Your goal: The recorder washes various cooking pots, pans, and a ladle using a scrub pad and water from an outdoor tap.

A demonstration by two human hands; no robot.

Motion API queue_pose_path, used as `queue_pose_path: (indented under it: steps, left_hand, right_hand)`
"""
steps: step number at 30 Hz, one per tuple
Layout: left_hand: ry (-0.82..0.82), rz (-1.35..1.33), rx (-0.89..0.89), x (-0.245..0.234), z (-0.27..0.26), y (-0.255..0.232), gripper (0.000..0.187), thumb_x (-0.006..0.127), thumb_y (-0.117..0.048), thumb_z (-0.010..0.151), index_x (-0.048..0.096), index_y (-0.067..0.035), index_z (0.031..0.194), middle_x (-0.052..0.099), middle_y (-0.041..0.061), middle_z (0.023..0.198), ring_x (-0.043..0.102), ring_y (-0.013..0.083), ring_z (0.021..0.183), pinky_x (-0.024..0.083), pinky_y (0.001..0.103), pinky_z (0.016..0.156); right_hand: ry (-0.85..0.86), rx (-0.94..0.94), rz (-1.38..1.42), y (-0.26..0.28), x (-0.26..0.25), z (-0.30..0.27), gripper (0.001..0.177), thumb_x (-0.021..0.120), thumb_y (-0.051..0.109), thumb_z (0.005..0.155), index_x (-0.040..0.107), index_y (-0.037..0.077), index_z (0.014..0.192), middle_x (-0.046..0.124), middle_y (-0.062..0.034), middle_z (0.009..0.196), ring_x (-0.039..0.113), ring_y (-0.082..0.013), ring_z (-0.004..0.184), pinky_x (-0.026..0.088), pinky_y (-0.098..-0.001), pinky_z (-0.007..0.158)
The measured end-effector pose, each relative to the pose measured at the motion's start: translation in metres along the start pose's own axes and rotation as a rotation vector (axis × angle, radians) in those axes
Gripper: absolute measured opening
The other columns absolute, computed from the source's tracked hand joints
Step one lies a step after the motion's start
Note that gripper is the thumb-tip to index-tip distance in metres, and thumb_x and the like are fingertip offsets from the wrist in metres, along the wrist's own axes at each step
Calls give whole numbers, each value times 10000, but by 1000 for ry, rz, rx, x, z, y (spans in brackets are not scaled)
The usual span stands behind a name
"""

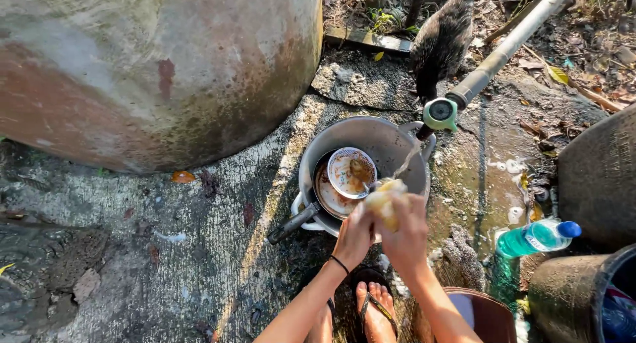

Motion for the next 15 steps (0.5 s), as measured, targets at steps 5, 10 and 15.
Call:
queue_pose_path:
  steps: [5, 10, 15]
  left_hand:
    - [140, -780, -431, -1, -6, -24, 530, 392, -589, 1043, 560, -112, 884, 497, -22, 541, 407, 86, 378, 270, 252, 334]
    - [139, -636, -436, -4, -10, -13, 512, 483, -572, 1042, 605, -87, 932, 516, -22, 571, 437, 88, 406, 309, 246, 366]
    - [-32, -907, -531, 0, -3, 27, 497, 550, -509, 1063, 666, -25, 1064, 633, -16, 734, 562, 86, 554, 413, 247, 483]
  right_hand:
    - [-20, -117, -28, -17, 10, 3, 246, 770, 164, 909, 629, 49, 1075, 612, -140, 1038, 625, -332, 968, 526, -451, 840]
    - [60, 362, 190, -23, 13, -6, 235, 703, 190, 967, 629, 72, 1157, 628, -135, 1025, 664, -320, 893, 531, -440, 776]
    - [223, -212, 184, 17, 18, -22, 429, 769, 186, 828, 607, 58, 1203, 564, -208, 1142, 625, -388, 1005, 541, -454, 820]
Point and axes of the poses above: each hand's wrist, its own z-axis towards the middle knuckle, its own x-axis out of the palm, y = z × x, the point moved 6 cm from there along z, towards the middle knuckle
